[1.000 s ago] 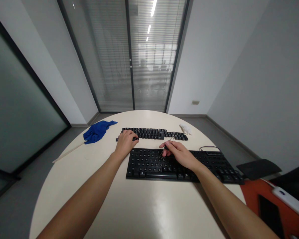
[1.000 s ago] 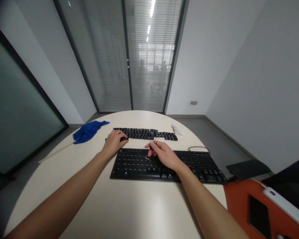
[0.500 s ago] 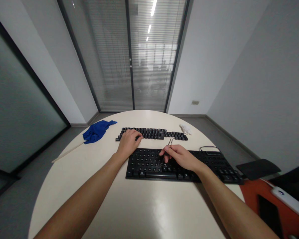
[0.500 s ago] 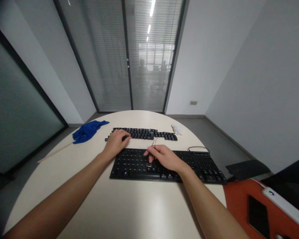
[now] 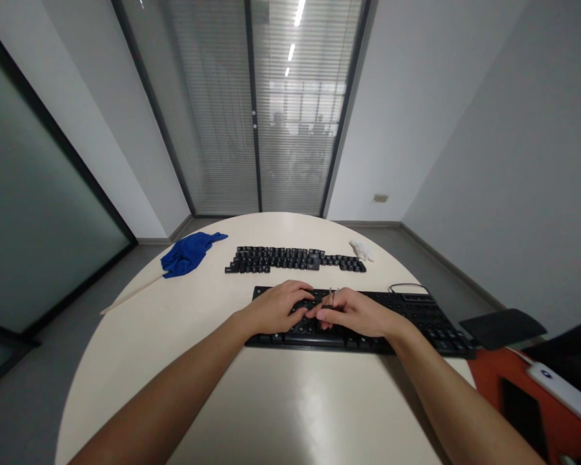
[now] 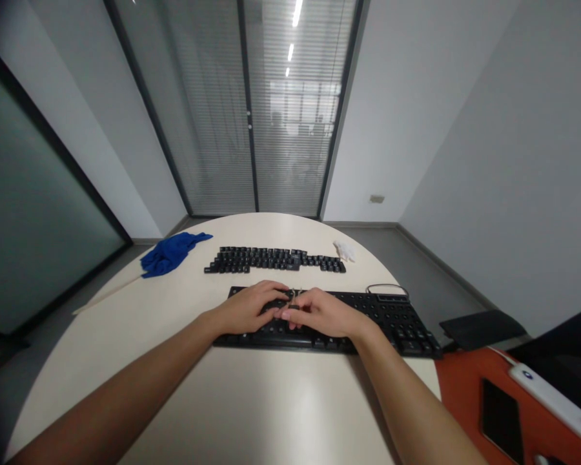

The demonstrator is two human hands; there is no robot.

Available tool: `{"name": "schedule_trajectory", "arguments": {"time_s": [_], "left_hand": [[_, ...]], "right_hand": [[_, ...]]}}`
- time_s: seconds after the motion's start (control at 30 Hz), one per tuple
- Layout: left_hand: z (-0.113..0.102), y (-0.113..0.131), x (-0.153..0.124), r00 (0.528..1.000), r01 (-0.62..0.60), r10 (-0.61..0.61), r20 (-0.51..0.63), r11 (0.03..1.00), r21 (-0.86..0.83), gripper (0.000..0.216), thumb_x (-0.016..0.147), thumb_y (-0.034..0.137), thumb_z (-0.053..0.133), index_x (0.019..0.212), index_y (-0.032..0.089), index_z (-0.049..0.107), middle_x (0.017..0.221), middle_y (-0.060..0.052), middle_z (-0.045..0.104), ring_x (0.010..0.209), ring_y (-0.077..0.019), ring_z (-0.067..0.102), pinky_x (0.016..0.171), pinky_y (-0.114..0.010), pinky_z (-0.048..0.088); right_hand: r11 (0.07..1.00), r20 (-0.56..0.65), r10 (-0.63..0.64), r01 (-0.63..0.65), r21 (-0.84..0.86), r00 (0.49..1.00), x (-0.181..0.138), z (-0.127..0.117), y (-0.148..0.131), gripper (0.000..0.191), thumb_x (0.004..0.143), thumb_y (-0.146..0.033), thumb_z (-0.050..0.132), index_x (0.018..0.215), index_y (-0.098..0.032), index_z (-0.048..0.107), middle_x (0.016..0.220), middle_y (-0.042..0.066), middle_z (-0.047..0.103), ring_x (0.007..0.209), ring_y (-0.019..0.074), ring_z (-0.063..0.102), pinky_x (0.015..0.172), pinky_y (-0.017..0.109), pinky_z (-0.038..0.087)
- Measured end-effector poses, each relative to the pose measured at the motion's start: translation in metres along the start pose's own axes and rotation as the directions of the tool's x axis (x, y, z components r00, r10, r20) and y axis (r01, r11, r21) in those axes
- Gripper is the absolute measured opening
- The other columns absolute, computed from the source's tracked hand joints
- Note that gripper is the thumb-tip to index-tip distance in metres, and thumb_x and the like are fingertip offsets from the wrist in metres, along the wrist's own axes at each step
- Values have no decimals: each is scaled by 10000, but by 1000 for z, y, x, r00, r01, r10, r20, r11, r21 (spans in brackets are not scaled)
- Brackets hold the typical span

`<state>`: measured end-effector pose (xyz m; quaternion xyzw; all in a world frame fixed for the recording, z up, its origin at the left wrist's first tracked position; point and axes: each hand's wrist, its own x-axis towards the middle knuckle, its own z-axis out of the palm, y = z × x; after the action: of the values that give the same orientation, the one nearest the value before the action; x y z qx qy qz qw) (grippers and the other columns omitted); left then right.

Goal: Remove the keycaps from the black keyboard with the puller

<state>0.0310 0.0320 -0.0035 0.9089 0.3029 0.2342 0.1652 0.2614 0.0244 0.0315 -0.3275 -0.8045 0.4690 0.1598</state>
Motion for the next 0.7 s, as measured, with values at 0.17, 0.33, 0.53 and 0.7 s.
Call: {"name": "schedule_trajectory", "arguments": {"time_s": [0.17,0.33,0.53,0.7], "left_hand": [[1,0,-2,1000,-1,1,-22,1000,-2,303,877,204,561,1169,221,640,1315,-98,598,1242,-247,535,1080,-424,432],[2,0,-2,999,-1,1,-38,1000,5,322,873,207,566,1189,220,627,1312,-94,604,1233,-241,542,1078,-419,437],[0,0,-4,999,-7,7,-41,1000,-1,356,863,292,610,1206,197,618,1320,-111,597,1235,-247,539,1088,-405,424],[-1,-1,-5,1000,-7,7,-17,1000,-21,439,805,403,700,1192,210,629,1339,-117,583,1234,-265,539,1081,-418,422]], "right_hand": [[992,-42,-122,121,-38,992,-1,-5,-3,348,874,-501,620,868,-196,788,962,65,752,889,225,662,855,345,513],[998,-63,2,-6,-66,998,-3,-7,1,385,832,-547,640,875,-195,793,757,24,740,714,198,628,665,289,516],[975,-55,65,-75,-207,996,-5,-6,4,459,896,-550,554,803,-163,783,634,18,693,524,130,527,488,239,387],[990,-66,77,-84,-112,995,-2,-6,6,441,889,-549,572,835,-170,790,720,54,747,617,178,635,569,263,478]]}}
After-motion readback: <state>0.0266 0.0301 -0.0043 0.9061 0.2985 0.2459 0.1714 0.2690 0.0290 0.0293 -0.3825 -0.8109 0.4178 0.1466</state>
